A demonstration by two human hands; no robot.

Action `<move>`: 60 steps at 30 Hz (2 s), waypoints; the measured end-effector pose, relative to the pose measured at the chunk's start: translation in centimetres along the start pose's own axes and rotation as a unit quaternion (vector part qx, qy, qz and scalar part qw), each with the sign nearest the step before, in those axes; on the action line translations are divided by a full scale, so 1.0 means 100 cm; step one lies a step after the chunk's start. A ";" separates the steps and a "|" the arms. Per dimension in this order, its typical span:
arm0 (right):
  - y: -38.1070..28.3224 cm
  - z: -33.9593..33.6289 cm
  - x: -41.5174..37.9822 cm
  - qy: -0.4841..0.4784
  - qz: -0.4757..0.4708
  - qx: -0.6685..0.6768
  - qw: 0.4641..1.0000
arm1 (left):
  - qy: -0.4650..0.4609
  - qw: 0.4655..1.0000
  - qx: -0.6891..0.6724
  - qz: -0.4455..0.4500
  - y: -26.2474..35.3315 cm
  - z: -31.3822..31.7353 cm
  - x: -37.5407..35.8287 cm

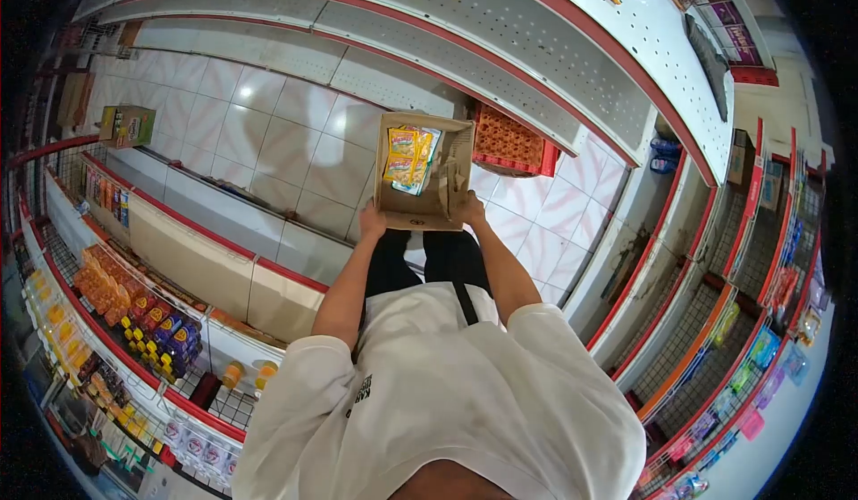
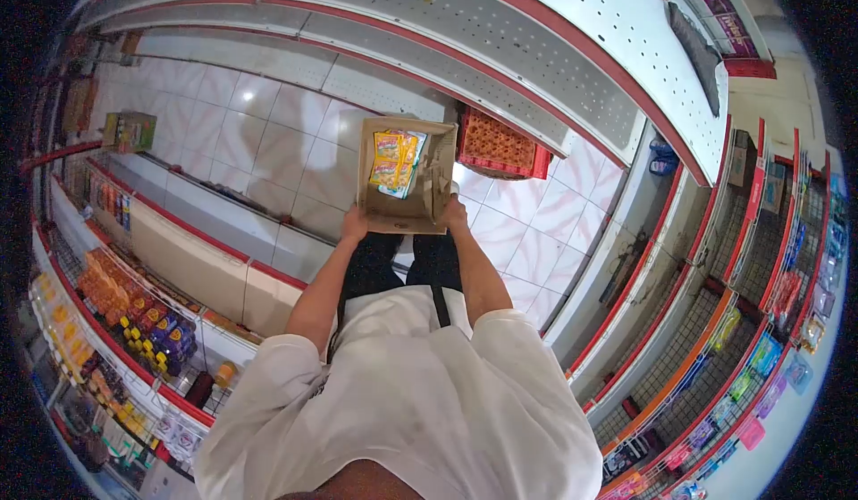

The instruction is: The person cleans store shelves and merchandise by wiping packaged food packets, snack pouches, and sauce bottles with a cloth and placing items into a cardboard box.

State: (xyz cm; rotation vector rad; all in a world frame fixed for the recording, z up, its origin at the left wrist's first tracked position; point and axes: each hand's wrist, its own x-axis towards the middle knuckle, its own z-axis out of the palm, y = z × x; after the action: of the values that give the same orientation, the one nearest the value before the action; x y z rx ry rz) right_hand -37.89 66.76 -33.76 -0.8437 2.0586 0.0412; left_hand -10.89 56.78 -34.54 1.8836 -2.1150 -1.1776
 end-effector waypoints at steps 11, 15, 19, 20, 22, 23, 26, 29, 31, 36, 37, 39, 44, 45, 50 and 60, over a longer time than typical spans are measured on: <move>-0.076 0.017 0.020 0.028 0.016 0.386 0.922 | 0.045 0.999 -0.016 -0.010 -0.028 -0.057 0.030; -0.137 0.039 0.055 0.076 -0.055 0.264 0.960 | 0.047 0.996 -0.045 -0.064 -0.083 -0.096 0.065; -0.213 0.052 0.069 0.089 -0.105 0.212 0.968 | 0.098 0.983 -0.112 -0.110 -0.120 -0.138 0.103; -0.235 0.047 0.064 0.089 -0.109 0.216 0.966 | 0.118 0.978 -0.128 -0.115 -0.147 -0.133 0.117; -0.261 0.048 0.070 0.050 -0.094 0.244 0.964 | 0.138 0.974 -0.138 -0.117 -0.172 -0.145 0.143; -0.265 0.074 0.091 0.106 -0.185 0.318 0.924 | 0.160 0.975 -0.109 -0.109 -0.179 -0.154 0.151; -0.307 0.076 0.090 0.080 -0.091 0.309 0.943 | 0.180 0.979 -0.050 -0.082 -0.170 -0.200 0.169; -0.336 0.078 0.092 0.071 -0.048 0.317 0.945 | 0.117 0.984 -0.050 -0.126 -0.182 -0.232 0.190; -0.346 0.078 0.094 0.097 0.004 0.258 0.961 | 0.054 0.977 -0.083 -0.190 -0.190 -0.244 0.198; -0.334 0.078 0.099 0.078 0.002 0.204 0.976 | -0.077 0.994 0.000 -0.078 -0.171 -0.267 0.189; -0.327 0.084 0.105 0.099 -0.029 0.186 0.977 | -0.100 0.992 0.026 -0.065 -0.170 -0.266 0.188; -0.326 0.079 0.102 0.088 -0.023 0.158 0.983 | -0.133 0.989 0.055 -0.041 -0.178 -0.261 0.191; -0.351 0.077 0.077 0.030 0.076 0.184 0.979 | -0.147 0.982 0.112 -0.027 -0.145 -0.294 0.204; -0.360 0.080 0.069 0.037 0.130 0.218 0.967 | -0.079 0.992 0.091 0.031 -0.150 -0.296 0.206; -0.378 0.108 0.054 0.101 0.250 0.219 0.938 | -0.218 0.971 0.051 0.082 -0.180 -0.316 0.232; -0.330 0.160 0.034 0.184 0.331 0.274 0.884 | -0.334 0.935 -0.059 0.103 -0.198 -0.322 0.253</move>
State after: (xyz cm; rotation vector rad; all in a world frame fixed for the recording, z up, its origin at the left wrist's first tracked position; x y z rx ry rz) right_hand -8.50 44.74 -37.02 0.2400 2.4426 -0.3376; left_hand 15.95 20.06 -33.86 1.2689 -2.3740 -2.0462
